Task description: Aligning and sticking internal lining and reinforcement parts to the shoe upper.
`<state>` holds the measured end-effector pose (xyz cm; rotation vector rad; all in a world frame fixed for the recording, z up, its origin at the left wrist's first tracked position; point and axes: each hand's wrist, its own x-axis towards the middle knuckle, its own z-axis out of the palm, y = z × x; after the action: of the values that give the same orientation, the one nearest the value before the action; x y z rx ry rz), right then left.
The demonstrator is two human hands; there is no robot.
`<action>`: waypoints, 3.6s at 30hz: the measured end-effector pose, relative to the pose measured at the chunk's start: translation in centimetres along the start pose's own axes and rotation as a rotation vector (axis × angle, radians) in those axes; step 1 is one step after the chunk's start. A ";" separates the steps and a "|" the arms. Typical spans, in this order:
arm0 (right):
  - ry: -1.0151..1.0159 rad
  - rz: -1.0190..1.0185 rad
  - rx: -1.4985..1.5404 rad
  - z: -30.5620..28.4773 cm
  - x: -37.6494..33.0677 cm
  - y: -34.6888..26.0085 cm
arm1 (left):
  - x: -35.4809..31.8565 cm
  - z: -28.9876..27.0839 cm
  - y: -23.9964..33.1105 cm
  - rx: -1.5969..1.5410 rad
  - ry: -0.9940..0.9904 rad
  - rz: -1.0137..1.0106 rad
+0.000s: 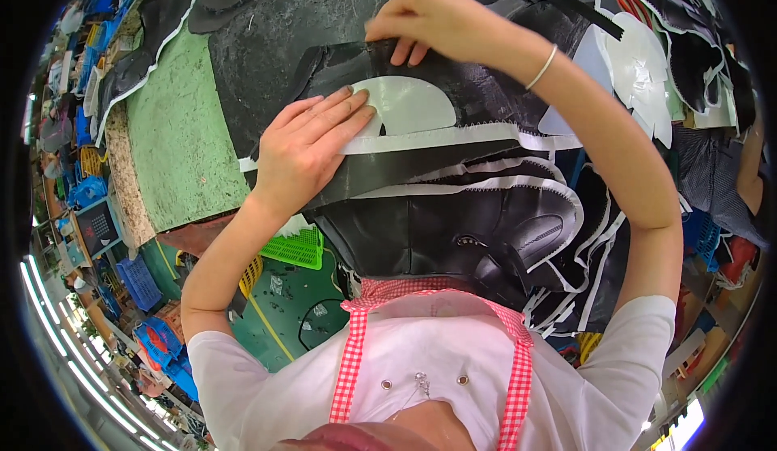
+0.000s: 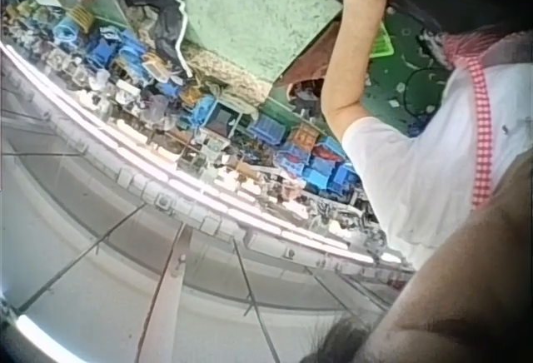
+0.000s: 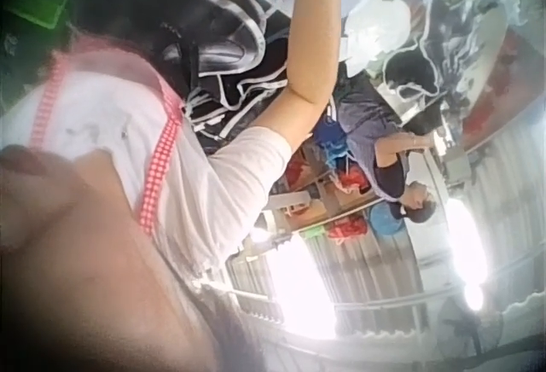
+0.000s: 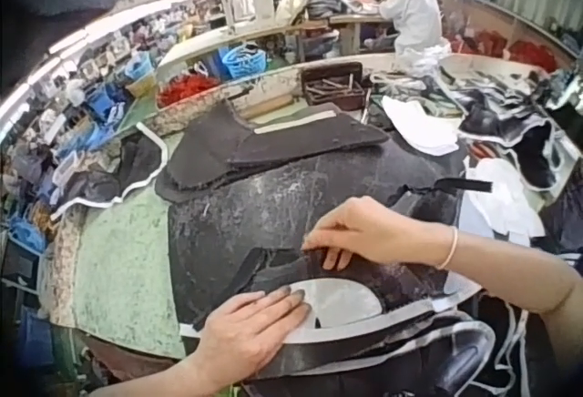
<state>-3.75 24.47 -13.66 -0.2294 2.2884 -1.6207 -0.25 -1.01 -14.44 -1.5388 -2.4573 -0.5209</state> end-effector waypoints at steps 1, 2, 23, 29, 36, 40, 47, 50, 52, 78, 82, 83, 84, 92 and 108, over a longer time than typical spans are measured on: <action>-0.021 0.042 0.027 -0.6 0.0 -0.1 | 0.0 0.3 -0.1 -0.008 0.012 0.003; -0.016 0.040 0.025 -0.8 0.0 -0.1 | 0.0 0.3 -0.1 -0.007 0.014 0.008; 0.280 -0.402 0.317 -2.3 -6.0 -10.7 | 7.0 -8.6 -2.5 -1.223 0.712 -0.489; 0.299 -0.387 0.504 -2.0 -7.2 -12.6 | 10.3 -10.6 2.5 -1.172 0.486 -0.478; 0.293 -0.465 0.731 0.3 -7.4 -12.1 | 12.7 -15.2 4.0 -0.871 0.447 -0.378; 0.219 -0.396 0.888 2.0 -8.2 -11.1 | 13.1 -15.4 4.9 -0.539 0.410 -0.276; -0.993 -0.188 0.006 -0.5 -13.9 -8.8 | 13.9 -16.2 2.7 -0.425 -0.242 -0.206; -0.881 -0.146 0.100 -2.2 -14.8 -9.6 | 13.5 -5.5 1.2 -0.260 -0.177 0.100; -0.649 -0.108 0.161 -3.5 -14.6 -9.4 | 14.6 -2.6 0.7 -0.175 -0.312 0.090; 0.542 -0.436 -0.904 -4.2 11.7 4.3 | 17.5 -3.7 -18.7 -0.481 0.369 -0.588; 0.546 -0.346 -0.886 -3.7 10.9 3.2 | 15.3 -7.5 -21.0 -0.369 0.358 -0.407; 0.510 -0.280 -0.834 -3.7 10.8 2.0 | 15.1 -5.9 -20.7 -0.250 0.288 -0.271; 0.518 -0.278 -0.839 -3.8 11.0 1.8 | 15.4 -3.9 -20.3 -0.137 0.219 -0.130; 0.301 -0.089 -0.875 -5.2 11.9 1.2 | 15.5 -1.1 -24.5 0.062 0.465 -0.464; 0.524 -0.343 -0.696 -6.7 3.2 3.1 | 1.2 -4.7 -10.2 0.389 0.000 -0.416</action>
<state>-8.98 30.42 -15.07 -0.4119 3.3231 -1.0150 -10.06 -5.92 -11.60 -0.8859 -2.6815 -0.0851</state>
